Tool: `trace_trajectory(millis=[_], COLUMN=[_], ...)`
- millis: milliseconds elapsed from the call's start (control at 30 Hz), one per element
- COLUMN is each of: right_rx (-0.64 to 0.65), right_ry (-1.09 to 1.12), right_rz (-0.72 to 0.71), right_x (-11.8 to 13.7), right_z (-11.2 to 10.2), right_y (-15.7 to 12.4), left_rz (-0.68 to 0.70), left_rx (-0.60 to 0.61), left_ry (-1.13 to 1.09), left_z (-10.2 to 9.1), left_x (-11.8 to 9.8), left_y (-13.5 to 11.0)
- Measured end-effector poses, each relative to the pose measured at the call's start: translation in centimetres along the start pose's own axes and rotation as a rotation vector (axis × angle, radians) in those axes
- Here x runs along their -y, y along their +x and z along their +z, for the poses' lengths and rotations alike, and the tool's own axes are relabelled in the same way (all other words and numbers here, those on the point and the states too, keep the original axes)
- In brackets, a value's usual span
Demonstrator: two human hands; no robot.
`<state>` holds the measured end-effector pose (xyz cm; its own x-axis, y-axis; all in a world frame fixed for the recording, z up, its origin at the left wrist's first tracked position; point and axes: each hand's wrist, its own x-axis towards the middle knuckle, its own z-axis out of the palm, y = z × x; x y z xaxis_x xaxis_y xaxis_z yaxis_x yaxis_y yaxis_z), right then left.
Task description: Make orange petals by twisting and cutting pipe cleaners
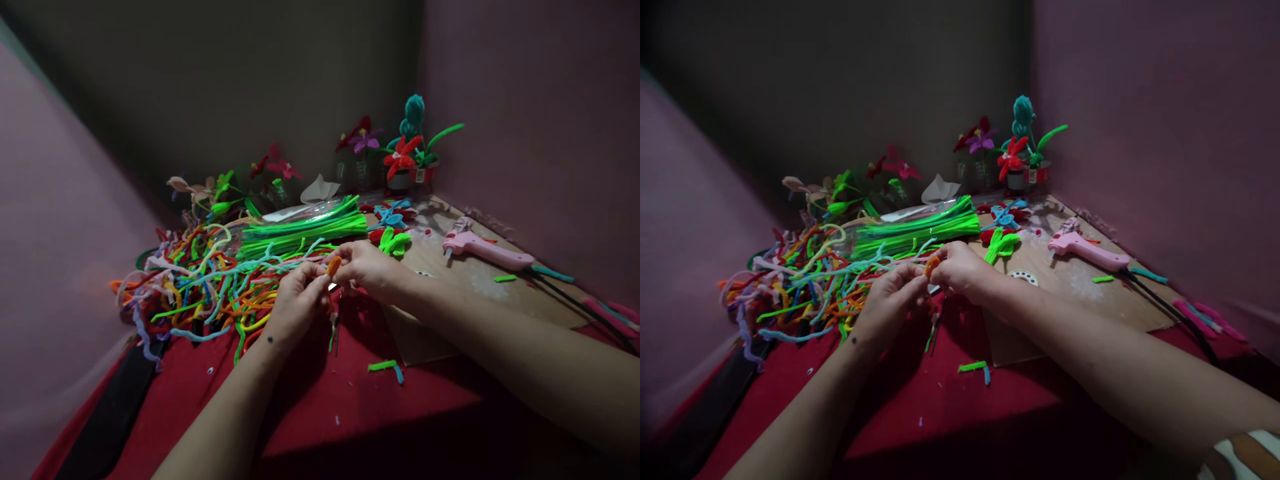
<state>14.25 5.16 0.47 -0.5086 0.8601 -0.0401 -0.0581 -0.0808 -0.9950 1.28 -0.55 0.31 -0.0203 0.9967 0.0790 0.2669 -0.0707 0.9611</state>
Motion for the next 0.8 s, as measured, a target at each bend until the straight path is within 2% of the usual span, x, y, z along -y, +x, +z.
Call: trace_trajectory(millis=[133,333,500,700,800], right_rx=[-0.008,-0.022,-0.03,-0.129,-0.131], right_ry=[0.187,0.222,0.193,0.073,0.004], right_rz=[-0.079,-0.119,-0.187,-0.291,-0.279], right_x=[-0.4,-0.5,-0.5,-1.2,-1.1], right_z=[0.3,0.5,1.0,1.8,1.6], right_y=[-0.1,0.0,-0.3,-0.6,-0.5], left_rz=[-0.051,-0.103,-0.076,-0.057,-0.055], left_rx=[-0.033,-0.043,-0.016,-0.028,-0.015], left_ry=[-0.139,-0.251,-0.357,-0.353,-0.356], left_z=[-0.5,-0.7,-0.8,-0.6,-0.3], left_x=[-0.1,0.2,0.2,0.4,0.2], left_y=[0.2,0.3,0.3,0.3,0.1])
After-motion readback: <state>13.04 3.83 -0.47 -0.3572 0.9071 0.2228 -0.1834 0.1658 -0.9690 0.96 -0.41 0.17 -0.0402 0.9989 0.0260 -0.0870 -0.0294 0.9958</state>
